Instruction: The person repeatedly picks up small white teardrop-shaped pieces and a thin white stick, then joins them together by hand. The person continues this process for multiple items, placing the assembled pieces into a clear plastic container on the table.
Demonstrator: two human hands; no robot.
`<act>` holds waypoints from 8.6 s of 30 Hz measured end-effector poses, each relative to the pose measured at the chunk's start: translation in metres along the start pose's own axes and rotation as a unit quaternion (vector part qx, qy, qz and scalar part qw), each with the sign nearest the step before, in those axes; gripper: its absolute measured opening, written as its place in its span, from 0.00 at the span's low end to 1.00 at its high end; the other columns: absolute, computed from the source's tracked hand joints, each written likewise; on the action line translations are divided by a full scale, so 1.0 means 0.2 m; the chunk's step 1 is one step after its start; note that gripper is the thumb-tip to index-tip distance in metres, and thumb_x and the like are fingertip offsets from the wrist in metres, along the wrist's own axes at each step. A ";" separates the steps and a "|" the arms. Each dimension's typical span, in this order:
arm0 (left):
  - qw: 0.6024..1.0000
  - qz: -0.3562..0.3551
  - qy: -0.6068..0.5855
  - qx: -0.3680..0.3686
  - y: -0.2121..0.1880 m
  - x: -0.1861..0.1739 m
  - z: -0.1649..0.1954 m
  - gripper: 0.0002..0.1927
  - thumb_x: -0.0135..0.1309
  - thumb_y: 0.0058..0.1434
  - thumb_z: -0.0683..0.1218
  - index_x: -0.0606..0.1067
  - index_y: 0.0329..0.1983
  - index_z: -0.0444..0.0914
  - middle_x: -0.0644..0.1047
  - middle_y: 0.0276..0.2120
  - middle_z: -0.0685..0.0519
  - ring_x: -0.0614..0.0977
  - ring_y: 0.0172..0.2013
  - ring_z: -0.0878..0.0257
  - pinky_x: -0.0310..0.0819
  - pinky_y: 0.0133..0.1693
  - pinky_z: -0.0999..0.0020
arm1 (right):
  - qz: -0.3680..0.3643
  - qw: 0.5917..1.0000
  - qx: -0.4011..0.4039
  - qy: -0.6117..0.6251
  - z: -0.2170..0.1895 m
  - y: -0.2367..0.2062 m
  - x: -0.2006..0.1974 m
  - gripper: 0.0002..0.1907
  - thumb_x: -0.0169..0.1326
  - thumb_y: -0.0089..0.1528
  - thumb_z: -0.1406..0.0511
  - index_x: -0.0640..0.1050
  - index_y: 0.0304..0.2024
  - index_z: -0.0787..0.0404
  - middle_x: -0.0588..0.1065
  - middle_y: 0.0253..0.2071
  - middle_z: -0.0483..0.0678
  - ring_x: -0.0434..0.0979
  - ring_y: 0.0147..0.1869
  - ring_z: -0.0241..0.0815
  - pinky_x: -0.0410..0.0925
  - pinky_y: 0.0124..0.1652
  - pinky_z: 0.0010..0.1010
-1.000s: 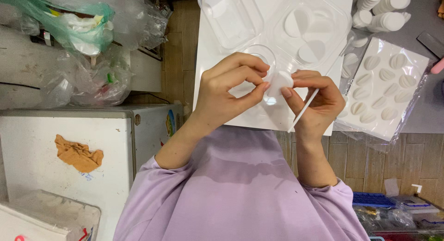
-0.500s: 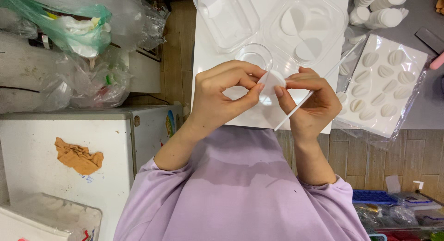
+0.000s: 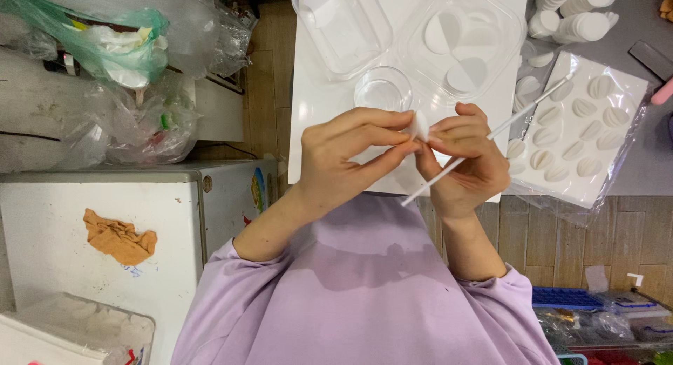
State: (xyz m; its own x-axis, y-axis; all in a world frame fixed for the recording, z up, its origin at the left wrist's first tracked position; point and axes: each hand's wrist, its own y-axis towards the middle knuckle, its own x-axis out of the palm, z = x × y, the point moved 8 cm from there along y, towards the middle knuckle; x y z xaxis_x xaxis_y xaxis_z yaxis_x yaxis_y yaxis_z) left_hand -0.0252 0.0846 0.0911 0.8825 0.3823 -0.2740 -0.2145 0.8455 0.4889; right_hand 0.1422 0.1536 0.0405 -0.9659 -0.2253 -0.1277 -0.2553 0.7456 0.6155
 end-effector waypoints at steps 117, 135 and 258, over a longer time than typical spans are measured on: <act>0.972 -0.071 -0.218 0.046 -0.38 -0.01 -0.03 0.23 0.61 0.66 0.57 0.78 0.59 0.41 0.78 0.58 0.48 0.81 0.56 0.57 0.81 0.54 0.65 | -0.129 0.814 0.315 0.470 0.08 -0.44 0.11 0.27 0.75 0.52 0.56 0.68 0.35 0.57 0.82 0.37 0.53 0.81 0.40 0.36 0.72 0.40 0.24; 0.966 0.055 0.244 0.058 -1.15 -0.53 0.28 0.39 0.75 0.50 0.56 0.72 0.61 0.38 0.82 0.53 0.55 0.77 0.59 0.58 0.56 0.69 0.49 | -0.265 0.821 0.357 0.358 -0.29 -0.94 0.62 0.19 0.69 0.56 0.74 0.68 0.34 0.60 0.81 0.47 0.60 0.81 0.47 0.39 0.75 0.46 0.30; 0.881 -0.299 0.217 0.297 0.46 0.73 -0.54 0.17 0.72 0.38 0.49 0.78 0.27 0.39 0.77 0.31 0.53 0.80 0.35 0.55 0.72 0.34 0.58 | 0.200 0.941 0.257 -0.096 0.33 -0.32 -0.50 0.06 0.60 0.69 0.74 0.80 0.47 0.73 0.81 0.38 0.55 0.84 0.38 0.40 0.78 0.40 0.28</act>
State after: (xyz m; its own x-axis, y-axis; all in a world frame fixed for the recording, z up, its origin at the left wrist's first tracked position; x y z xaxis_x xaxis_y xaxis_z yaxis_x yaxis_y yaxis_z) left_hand 0.0378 0.2580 0.0066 0.4924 0.1495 -0.8574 0.6047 0.6498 0.4606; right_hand 0.2515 0.1693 -0.0376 -0.9668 0.2177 -0.1341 0.1900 0.9626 0.1931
